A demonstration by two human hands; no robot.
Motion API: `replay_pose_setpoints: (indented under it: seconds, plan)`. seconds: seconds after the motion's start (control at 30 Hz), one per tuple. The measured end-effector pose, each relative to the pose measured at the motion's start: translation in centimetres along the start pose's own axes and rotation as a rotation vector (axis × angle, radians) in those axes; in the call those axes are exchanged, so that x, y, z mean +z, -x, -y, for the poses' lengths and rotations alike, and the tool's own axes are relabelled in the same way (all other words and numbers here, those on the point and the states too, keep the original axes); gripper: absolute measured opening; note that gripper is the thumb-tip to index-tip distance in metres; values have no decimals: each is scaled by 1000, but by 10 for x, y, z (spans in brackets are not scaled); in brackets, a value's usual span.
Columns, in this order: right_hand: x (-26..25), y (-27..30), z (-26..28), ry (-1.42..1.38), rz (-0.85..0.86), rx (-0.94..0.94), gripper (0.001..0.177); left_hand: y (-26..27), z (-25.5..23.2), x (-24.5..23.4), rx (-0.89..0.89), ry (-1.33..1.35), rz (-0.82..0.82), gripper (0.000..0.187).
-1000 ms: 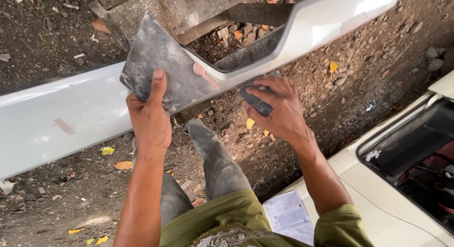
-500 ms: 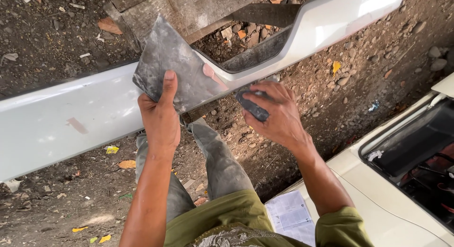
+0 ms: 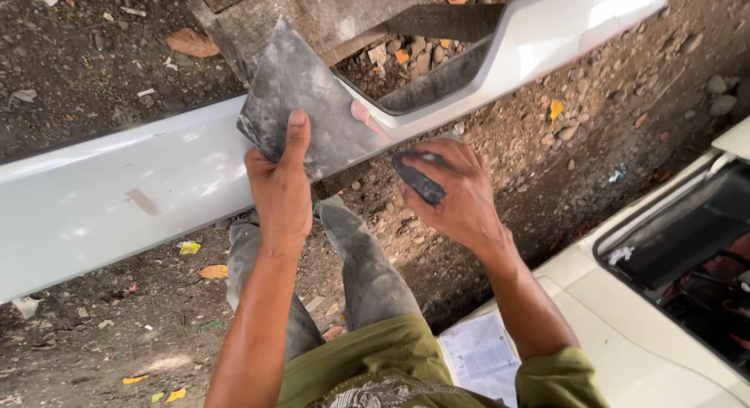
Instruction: The person sands a white car bumper with a sanding block and a scraper, moving along the surface to smooth it. The person then picks up a roll of tape and applies it to the edge of the bumper.
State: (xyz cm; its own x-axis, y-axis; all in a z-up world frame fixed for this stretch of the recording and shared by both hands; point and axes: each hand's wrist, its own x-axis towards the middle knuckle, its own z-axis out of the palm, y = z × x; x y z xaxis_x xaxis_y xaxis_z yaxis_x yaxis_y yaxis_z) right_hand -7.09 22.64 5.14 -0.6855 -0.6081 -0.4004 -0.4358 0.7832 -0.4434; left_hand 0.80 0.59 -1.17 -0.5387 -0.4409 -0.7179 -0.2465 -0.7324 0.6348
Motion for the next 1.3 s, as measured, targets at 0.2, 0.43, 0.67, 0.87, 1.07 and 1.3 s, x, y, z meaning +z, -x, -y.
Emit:
replay_pose_setpoints:
  seconds: [0.2,0.43,0.67,0.87,1.07,1.3]
  plan:
    - [-5,-22,8,76,-112,-48,35,0,1,-1,-35,-66,-46,33]
    - [13,6,-1,27,77,-35,32,-2,3,-3,-66,-70,-79,38]
    - [-35,1,-59,185,-203,111,30,-2,7,-1,-45,94,-63,39]
    - [-23,-12,-57,341,-194,100,33,-3,-8,5,-87,236,-22,34]
    - [9,-9,35,233,-236,76,38,7,-27,-21,-42,188,-75,32]
    - [8,49,90,-480,-78,63,41,43,-107,-123,299,-455,144,27]
